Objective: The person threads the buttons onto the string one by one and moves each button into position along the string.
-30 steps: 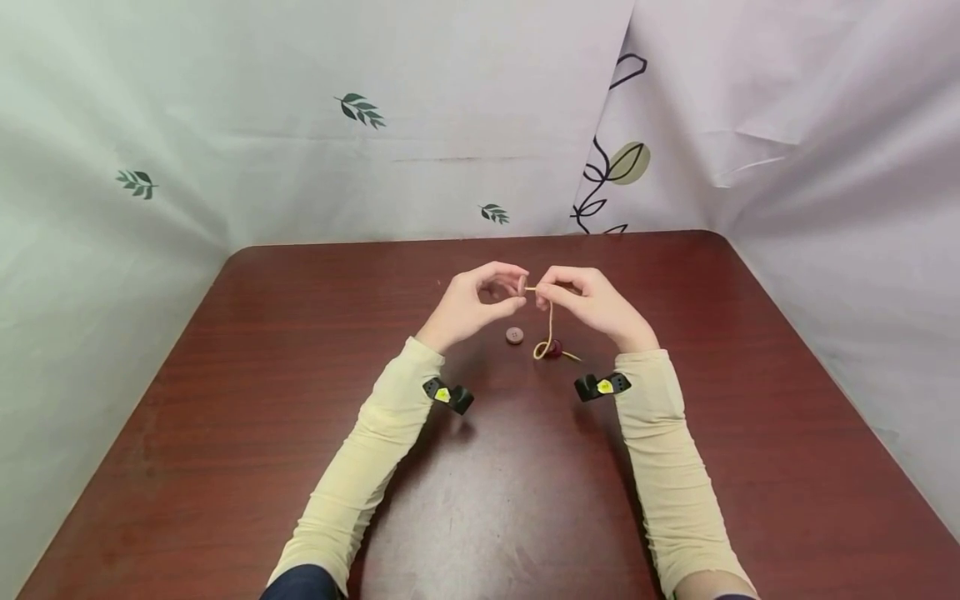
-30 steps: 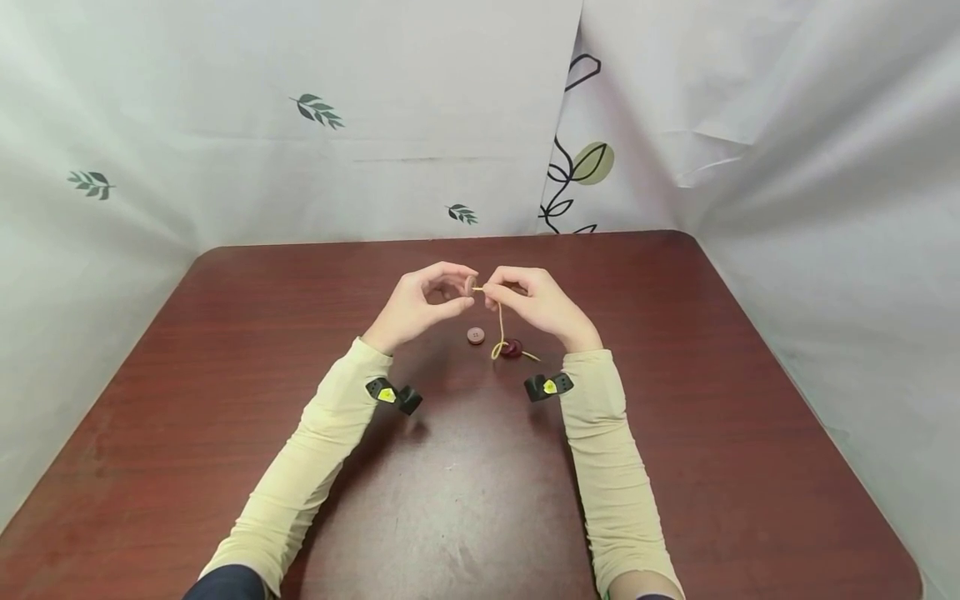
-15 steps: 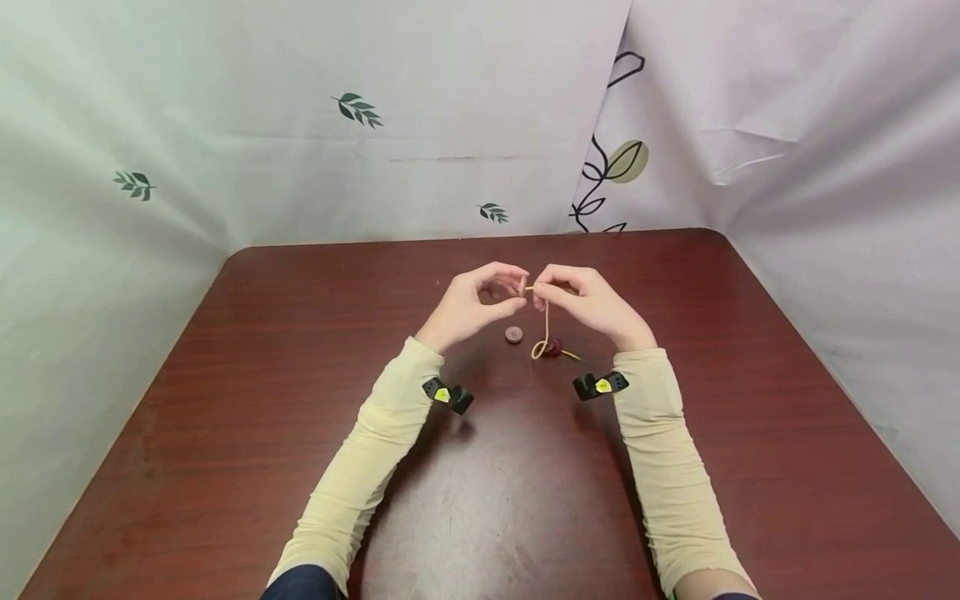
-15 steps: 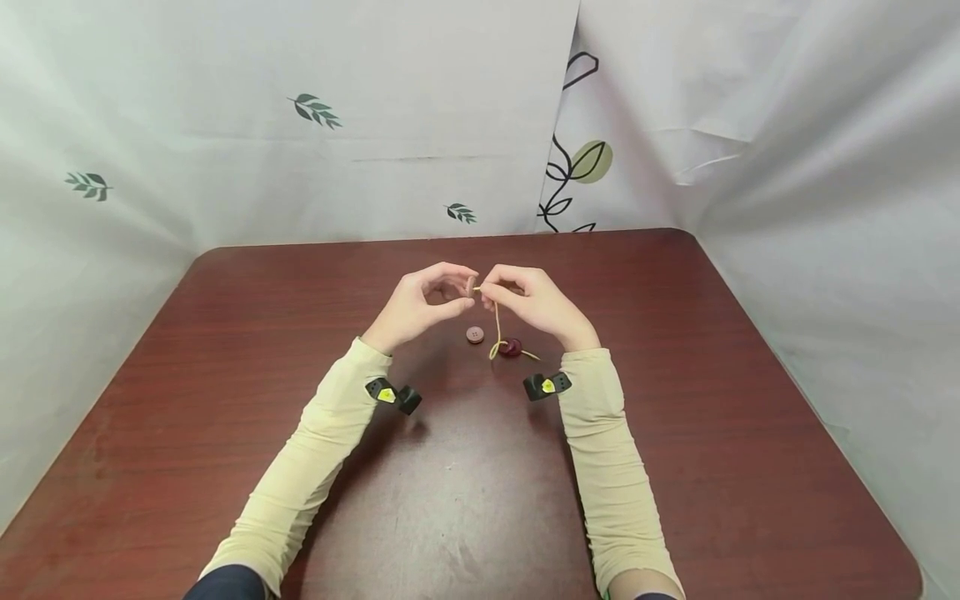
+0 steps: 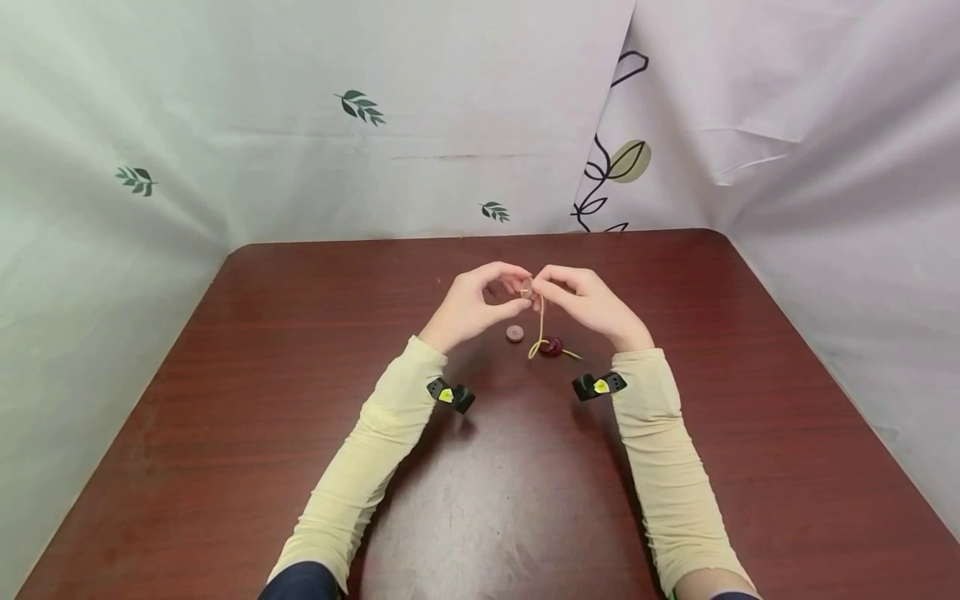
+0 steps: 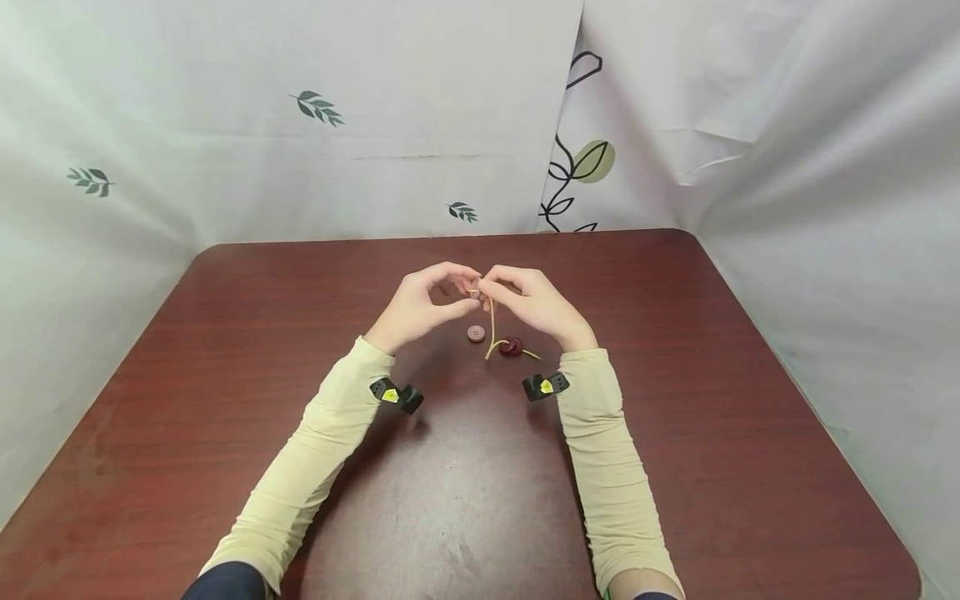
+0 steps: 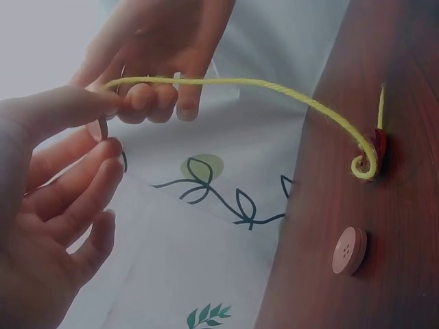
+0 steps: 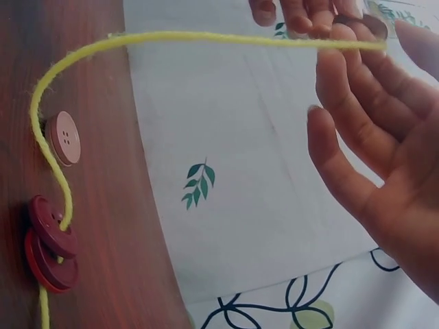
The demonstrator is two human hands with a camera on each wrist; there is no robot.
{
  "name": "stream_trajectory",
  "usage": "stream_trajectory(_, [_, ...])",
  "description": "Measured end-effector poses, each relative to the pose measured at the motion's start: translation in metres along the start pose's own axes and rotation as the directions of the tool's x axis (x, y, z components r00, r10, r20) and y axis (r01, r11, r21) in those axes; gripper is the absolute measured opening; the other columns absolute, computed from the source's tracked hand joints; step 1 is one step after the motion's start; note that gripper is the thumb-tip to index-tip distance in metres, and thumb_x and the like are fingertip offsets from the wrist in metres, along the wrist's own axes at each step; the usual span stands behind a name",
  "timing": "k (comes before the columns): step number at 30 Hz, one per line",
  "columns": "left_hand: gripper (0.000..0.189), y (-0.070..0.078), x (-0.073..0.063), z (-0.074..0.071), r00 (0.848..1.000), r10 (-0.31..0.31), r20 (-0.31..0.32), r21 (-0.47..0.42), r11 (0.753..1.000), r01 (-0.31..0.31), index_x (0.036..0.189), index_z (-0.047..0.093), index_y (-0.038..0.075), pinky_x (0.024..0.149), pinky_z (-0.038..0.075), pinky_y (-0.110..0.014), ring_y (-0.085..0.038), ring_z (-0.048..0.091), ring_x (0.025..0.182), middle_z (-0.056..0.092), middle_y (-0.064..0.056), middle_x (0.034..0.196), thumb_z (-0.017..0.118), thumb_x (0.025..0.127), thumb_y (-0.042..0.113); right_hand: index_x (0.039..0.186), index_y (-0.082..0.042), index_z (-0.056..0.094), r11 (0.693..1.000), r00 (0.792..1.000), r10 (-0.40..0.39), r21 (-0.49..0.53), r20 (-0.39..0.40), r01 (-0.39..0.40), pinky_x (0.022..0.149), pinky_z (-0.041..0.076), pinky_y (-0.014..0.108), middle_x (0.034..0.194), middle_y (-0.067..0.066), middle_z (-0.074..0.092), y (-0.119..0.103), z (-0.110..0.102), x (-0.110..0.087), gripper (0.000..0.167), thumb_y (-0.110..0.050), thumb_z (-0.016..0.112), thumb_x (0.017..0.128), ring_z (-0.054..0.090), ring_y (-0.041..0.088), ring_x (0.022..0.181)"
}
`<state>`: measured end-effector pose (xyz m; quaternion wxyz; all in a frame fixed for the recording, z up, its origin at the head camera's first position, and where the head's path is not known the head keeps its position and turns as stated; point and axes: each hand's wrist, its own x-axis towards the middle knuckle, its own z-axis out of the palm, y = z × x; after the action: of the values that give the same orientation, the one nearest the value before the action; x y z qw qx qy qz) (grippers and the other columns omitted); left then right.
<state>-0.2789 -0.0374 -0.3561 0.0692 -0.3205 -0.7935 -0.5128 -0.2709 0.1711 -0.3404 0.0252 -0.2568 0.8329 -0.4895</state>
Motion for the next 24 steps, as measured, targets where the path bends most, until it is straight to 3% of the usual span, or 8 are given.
stream_trajectory(5, [0.034, -0.0009, 0.0007, 0.0017, 0.999, 0.039, -0.027, 0.072, 0.997, -0.037, 0.114, 0.066, 0.012, 0.082, 0.049, -0.028, -0.016, 0.062, 0.089, 0.067, -0.002, 0.092, 0.077, 0.082, 0.019, 0.088, -0.010, 0.068, 1.000, 0.999, 0.025, 0.000, -0.046, -0.025, 0.076, 0.045, 0.031, 0.077, 0.001, 0.066, -0.0010, 0.0023, 0.0014, 0.022, -0.028, 0.058, 0.097, 0.060, 0.020, 0.080])
stream_trajectory(8, [0.036, -0.0013, 0.0013, 0.0021, 0.998, 0.047, -0.035, 0.079, 0.996, -0.045, 0.115, 0.062, 0.011, 0.084, 0.049, -0.030, -0.015, 0.062, 0.089, 0.067, -0.002, 0.092, 0.076, 0.083, 0.019, 0.090, -0.009, 0.069, 1.000, 0.998, 0.026, 0.002, -0.058, -0.026, 0.076, 0.046, 0.031, 0.075, 0.000, 0.065, -0.0002, 0.0025, 0.0020, 0.023, -0.027, 0.058, 0.098, 0.060, 0.022, 0.081])
stream_trajectory(12, [0.031, -0.0008, 0.0010, 0.0020, 0.999, 0.028, -0.019, 0.077, 0.997, -0.027, 0.113, 0.060, 0.012, 0.085, 0.049, -0.035, -0.012, 0.063, 0.087, 0.067, -0.001, 0.092, 0.073, 0.086, 0.020, 0.090, -0.007, 0.068, 0.999, 0.997, 0.045, 0.007, -0.059, -0.044, 0.074, 0.046, 0.027, 0.073, 0.000, 0.065, 0.0024, 0.0022, 0.0032, 0.025, -0.027, 0.056, 0.098, 0.059, 0.028, 0.083])
stream_trajectory(17, [0.028, -0.0007, 0.0008, 0.0025, 1.000, 0.015, 0.004, 0.100, 0.995, -0.016, 0.111, 0.059, 0.014, 0.082, 0.048, -0.033, -0.010, 0.063, 0.086, 0.068, 0.000, 0.093, 0.072, 0.088, 0.022, 0.089, -0.004, 0.067, 0.997, 0.996, 0.072, 0.022, -0.043, -0.072, 0.072, 0.048, 0.025, 0.073, 0.003, 0.065, 0.0040, 0.0024, 0.0047, 0.026, -0.027, 0.056, 0.098, 0.059, 0.031, 0.084])
stream_trajectory(24, [0.023, 0.0021, 0.0011, 0.0008, 1.000, 0.022, 0.006, 0.129, 0.991, -0.023, 0.105, 0.058, 0.016, 0.078, 0.049, -0.034, -0.009, 0.063, 0.085, 0.067, 0.002, 0.092, 0.071, 0.089, 0.025, 0.086, -0.004, 0.066, 0.998, 0.997, 0.056, 0.005, -0.048, -0.056, 0.068, 0.045, 0.026, 0.072, 0.004, 0.064, 0.0049, 0.0020, 0.0047, 0.028, -0.027, 0.056, 0.099, 0.057, 0.013, 0.073])
